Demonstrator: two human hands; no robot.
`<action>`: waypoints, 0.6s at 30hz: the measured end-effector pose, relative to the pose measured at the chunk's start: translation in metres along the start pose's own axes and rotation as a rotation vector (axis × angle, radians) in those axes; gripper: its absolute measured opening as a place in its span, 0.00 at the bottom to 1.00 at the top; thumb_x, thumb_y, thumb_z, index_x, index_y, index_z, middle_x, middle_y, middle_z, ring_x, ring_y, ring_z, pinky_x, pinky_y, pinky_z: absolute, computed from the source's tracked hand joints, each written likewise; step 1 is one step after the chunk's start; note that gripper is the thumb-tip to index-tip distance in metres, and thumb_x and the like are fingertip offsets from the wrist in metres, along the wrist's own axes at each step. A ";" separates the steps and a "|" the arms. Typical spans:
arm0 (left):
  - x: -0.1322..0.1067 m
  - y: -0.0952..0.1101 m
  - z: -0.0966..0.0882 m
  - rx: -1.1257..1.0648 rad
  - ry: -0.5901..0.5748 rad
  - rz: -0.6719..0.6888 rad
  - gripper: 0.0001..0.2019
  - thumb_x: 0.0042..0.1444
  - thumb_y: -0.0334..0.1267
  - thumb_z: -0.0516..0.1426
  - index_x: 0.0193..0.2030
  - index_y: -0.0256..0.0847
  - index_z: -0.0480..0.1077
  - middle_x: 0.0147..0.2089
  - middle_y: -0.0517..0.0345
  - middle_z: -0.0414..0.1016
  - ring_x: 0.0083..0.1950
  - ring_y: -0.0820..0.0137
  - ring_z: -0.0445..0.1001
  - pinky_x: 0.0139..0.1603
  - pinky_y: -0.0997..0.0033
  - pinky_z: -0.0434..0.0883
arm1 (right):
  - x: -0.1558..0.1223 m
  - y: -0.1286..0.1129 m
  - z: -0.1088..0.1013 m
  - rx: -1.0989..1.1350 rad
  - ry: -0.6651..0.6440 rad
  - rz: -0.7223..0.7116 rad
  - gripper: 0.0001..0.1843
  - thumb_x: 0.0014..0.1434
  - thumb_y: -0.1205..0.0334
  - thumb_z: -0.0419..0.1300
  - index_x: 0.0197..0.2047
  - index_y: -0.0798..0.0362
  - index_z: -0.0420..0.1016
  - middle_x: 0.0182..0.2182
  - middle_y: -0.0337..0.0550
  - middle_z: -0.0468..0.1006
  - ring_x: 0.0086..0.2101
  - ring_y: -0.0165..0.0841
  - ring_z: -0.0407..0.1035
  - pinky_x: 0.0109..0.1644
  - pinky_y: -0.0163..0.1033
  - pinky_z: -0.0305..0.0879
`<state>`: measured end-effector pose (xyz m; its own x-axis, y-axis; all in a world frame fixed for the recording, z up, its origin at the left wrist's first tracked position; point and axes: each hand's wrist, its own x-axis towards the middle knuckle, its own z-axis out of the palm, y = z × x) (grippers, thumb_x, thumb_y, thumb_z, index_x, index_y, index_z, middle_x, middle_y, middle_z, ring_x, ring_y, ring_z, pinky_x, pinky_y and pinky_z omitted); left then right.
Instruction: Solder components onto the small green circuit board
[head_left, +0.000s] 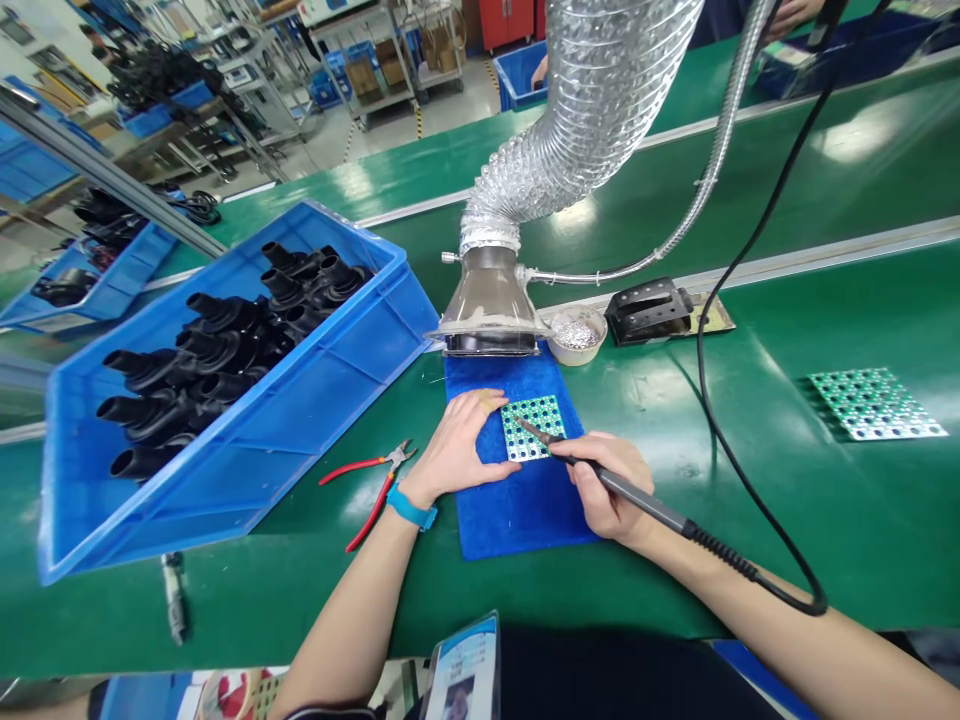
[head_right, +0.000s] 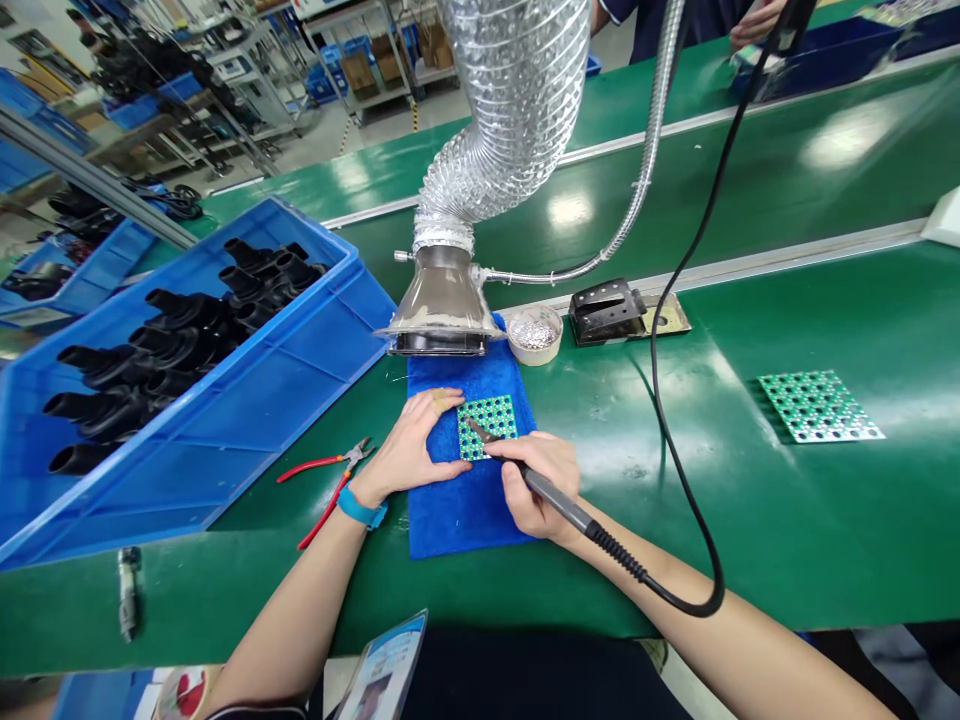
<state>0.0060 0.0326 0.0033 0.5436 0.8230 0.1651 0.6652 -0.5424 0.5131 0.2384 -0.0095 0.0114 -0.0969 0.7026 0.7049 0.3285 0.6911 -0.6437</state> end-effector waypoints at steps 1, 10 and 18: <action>0.000 0.000 0.000 0.002 -0.003 -0.004 0.41 0.49 0.52 0.69 0.66 0.43 0.59 0.67 0.43 0.65 0.68 0.50 0.64 0.70 0.45 0.61 | 0.000 0.001 0.002 -0.007 -0.014 -0.017 0.12 0.64 0.69 0.53 0.45 0.51 0.76 0.29 0.39 0.83 0.27 0.31 0.77 0.33 0.38 0.71; 0.000 0.000 0.001 0.002 -0.009 -0.017 0.41 0.49 0.53 0.69 0.66 0.43 0.60 0.67 0.42 0.64 0.69 0.49 0.63 0.70 0.44 0.61 | -0.004 0.007 0.015 -0.024 -0.098 -0.055 0.12 0.64 0.71 0.54 0.47 0.52 0.75 0.32 0.42 0.85 0.25 0.29 0.78 0.30 0.36 0.68; 0.000 -0.001 0.001 0.000 -0.002 -0.002 0.39 0.50 0.54 0.68 0.65 0.42 0.60 0.67 0.42 0.65 0.68 0.51 0.63 0.69 0.46 0.61 | -0.004 0.009 0.019 -0.056 -0.131 -0.064 0.11 0.64 0.70 0.55 0.47 0.51 0.75 0.32 0.41 0.86 0.26 0.29 0.79 0.31 0.35 0.70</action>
<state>0.0056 0.0333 0.0020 0.5432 0.8237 0.1626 0.6662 -0.5407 0.5136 0.2242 -0.0030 -0.0029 -0.2398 0.6762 0.6966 0.3694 0.7271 -0.5787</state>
